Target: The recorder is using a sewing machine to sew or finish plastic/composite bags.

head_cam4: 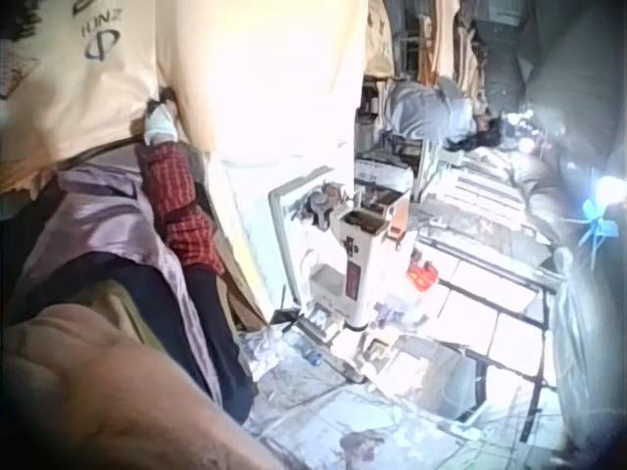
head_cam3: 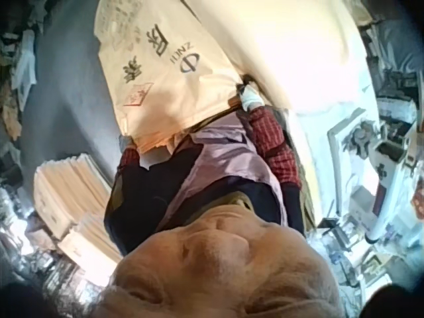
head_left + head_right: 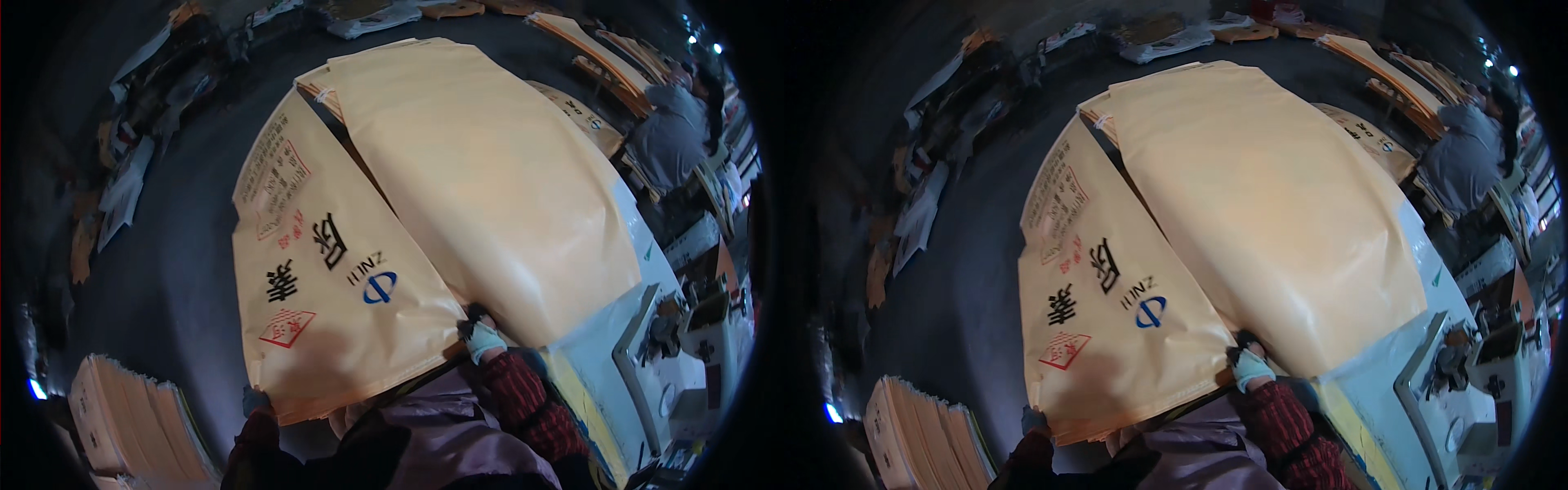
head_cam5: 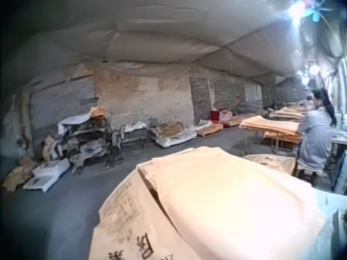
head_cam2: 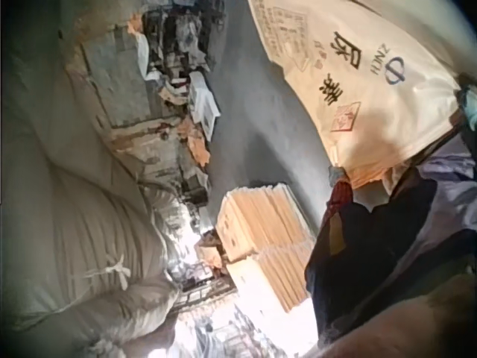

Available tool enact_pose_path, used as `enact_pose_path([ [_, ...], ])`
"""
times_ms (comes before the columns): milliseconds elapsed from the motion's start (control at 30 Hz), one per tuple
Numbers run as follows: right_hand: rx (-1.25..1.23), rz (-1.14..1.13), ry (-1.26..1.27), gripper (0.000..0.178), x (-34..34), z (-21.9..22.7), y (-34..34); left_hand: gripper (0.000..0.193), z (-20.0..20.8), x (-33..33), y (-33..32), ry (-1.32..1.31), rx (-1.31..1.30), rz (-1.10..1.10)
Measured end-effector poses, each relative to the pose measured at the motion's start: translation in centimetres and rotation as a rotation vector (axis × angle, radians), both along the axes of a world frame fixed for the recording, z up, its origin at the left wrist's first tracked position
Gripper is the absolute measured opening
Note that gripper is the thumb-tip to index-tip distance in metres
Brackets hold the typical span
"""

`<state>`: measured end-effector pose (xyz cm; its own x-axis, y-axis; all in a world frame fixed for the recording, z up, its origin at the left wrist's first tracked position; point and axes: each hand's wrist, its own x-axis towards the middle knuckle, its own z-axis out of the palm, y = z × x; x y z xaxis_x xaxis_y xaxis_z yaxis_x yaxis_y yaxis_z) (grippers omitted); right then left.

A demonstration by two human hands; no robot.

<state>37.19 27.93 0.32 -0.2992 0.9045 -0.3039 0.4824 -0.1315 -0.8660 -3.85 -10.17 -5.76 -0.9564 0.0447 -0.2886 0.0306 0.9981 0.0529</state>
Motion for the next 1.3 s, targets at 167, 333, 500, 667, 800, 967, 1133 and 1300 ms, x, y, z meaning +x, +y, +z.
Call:
enact_pose_path([
  [167,0.396,0.307,-0.693,0.023,4.7,-13.4,-0.6,0.031,0.3,-1.3,-0.1,-0.079,-0.199,-0.470],
  [333,-0.209,0.384,-0.880,0.036,0.1,-4.6,-1.3,0.035,1.4,-1.3,-1.3,-0.192,-0.106,-0.324],
  [500,-0.218,0.436,-0.847,0.042,-1.0,-6.1,-1.3,0.033,1.7,-0.4,-0.6,-0.162,-0.084,-0.079],
  [667,0.630,0.019,-0.840,0.043,10.6,-32.8,0.0,0.040,-0.6,-0.3,3.6,-0.270,-0.061,-0.434],
  [800,-0.056,0.201,-0.606,0.044,2.0,-10.3,-1.8,0.046,6.7,1.8,5.6,-0.073,-0.372,-0.275],
  [967,-0.274,0.122,-0.661,0.052,7.7,0.8,-4.0,0.041,3.7,1.9,16.6,0.247,0.253,-0.951],
  [1133,-0.131,-0.362,-0.414,0.047,11.6,0.3,-10.8,0.057,6.7,20.3,24.3,0.085,0.003,-1.783],
  [1300,-0.219,0.092,-0.201,0.041,10.5,3.7,-11.4,0.041,-0.9,18.8,29.3,-0.395,-0.688,-1.724],
])
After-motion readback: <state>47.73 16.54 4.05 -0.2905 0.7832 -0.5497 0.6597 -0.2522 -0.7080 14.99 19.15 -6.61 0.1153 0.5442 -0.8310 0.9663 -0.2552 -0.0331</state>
